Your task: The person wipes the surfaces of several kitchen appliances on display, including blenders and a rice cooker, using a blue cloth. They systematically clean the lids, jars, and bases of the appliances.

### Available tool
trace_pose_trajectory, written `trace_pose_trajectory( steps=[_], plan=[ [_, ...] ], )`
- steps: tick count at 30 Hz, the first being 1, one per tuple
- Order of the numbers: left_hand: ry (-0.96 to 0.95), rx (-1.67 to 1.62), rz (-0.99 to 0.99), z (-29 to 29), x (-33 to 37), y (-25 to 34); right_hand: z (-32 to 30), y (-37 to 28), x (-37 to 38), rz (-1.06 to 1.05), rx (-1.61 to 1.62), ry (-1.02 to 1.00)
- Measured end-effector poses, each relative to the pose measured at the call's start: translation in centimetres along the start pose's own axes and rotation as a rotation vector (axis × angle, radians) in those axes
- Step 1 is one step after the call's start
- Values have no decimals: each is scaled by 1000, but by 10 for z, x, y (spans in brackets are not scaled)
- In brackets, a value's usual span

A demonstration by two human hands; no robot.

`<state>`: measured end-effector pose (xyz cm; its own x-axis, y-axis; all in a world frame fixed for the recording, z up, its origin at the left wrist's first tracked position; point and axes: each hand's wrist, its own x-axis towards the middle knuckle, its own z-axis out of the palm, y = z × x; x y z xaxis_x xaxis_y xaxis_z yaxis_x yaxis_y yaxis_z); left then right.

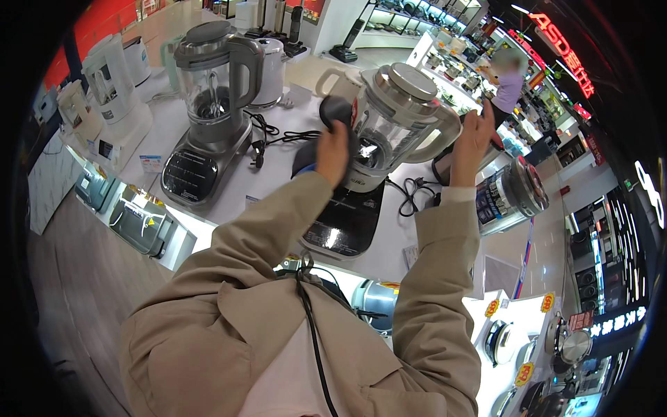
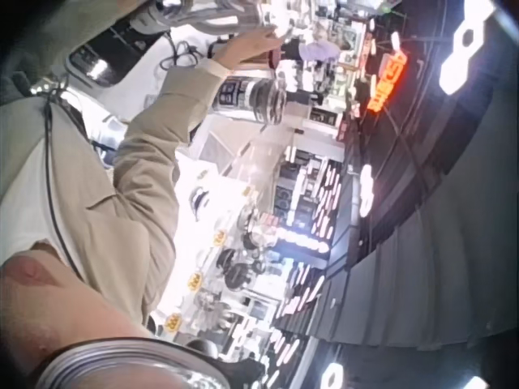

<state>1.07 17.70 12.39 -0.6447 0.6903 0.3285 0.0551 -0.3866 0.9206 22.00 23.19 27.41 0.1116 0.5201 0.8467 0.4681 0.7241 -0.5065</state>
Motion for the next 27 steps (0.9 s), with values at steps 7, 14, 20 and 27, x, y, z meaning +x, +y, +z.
trace_pose_trajectory(
  steps=[7,14,20,27],
  plan=[
    [159,-161,-25,3,-49,-44,31,7,-15,62,-41,-46],
    [86,-824,-149,-31,-39,59,31,13,-12,-13,-69,15],
    [59,310,934,28,46,113,33,21,-10,49,-49,-22],
    [-108,-361,-61,31,64,84,31,18,-12,76,-22,-8]
  ],
)
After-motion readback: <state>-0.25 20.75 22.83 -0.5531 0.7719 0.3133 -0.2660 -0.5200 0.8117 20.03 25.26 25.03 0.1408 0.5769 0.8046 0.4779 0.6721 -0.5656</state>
